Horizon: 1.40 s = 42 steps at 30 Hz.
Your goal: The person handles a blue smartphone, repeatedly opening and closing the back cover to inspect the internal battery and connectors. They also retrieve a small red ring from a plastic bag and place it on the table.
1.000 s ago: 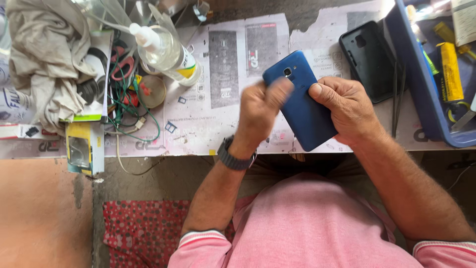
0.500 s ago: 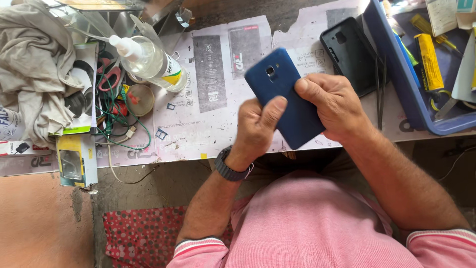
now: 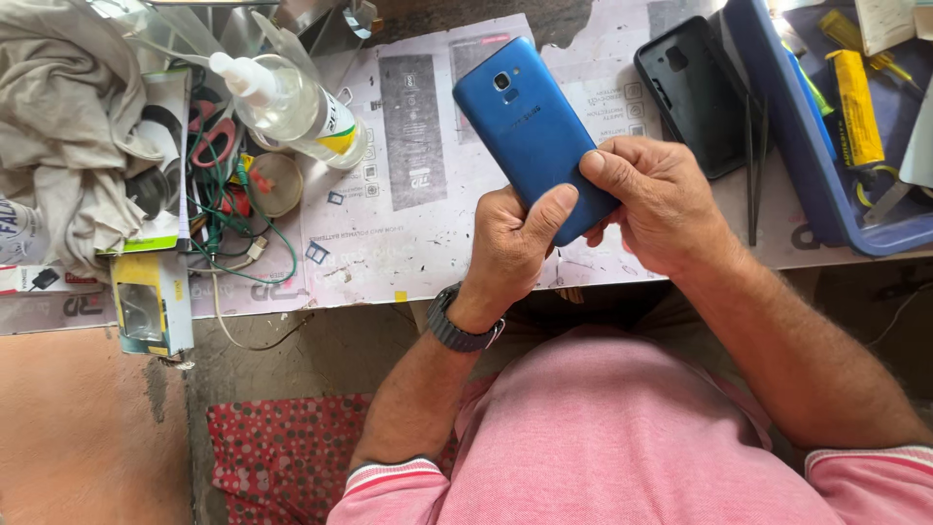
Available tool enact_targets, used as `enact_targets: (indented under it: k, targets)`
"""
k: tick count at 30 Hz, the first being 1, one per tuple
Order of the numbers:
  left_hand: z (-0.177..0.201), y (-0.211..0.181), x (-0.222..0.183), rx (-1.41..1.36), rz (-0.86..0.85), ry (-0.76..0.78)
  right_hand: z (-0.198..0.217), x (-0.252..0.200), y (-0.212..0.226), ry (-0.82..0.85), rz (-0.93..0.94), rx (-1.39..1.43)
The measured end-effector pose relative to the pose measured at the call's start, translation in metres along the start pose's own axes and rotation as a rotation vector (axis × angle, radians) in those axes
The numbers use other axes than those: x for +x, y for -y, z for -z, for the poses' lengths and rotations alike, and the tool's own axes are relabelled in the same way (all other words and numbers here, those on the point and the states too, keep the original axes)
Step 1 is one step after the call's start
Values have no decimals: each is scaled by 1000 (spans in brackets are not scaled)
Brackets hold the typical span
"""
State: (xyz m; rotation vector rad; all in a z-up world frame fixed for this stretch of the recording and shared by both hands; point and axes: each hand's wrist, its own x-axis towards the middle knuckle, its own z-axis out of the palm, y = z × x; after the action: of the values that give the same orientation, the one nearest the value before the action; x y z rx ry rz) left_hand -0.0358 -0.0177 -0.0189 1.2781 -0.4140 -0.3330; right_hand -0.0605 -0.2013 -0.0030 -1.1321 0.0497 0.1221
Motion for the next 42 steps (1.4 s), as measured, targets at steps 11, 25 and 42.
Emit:
enact_targets:
  k: [11, 25, 42]
  targets:
    - [-4, 7, 15, -212, 26, -81, -8, -4, 7, 98, 87, -24]
    - [8, 30, 17, -510, 189, -27, 12, -5, 8, 109, -72, 44]
    - [1, 28, 19, -448, 141, -15, 3, -11, 0, 45, 67, -113]
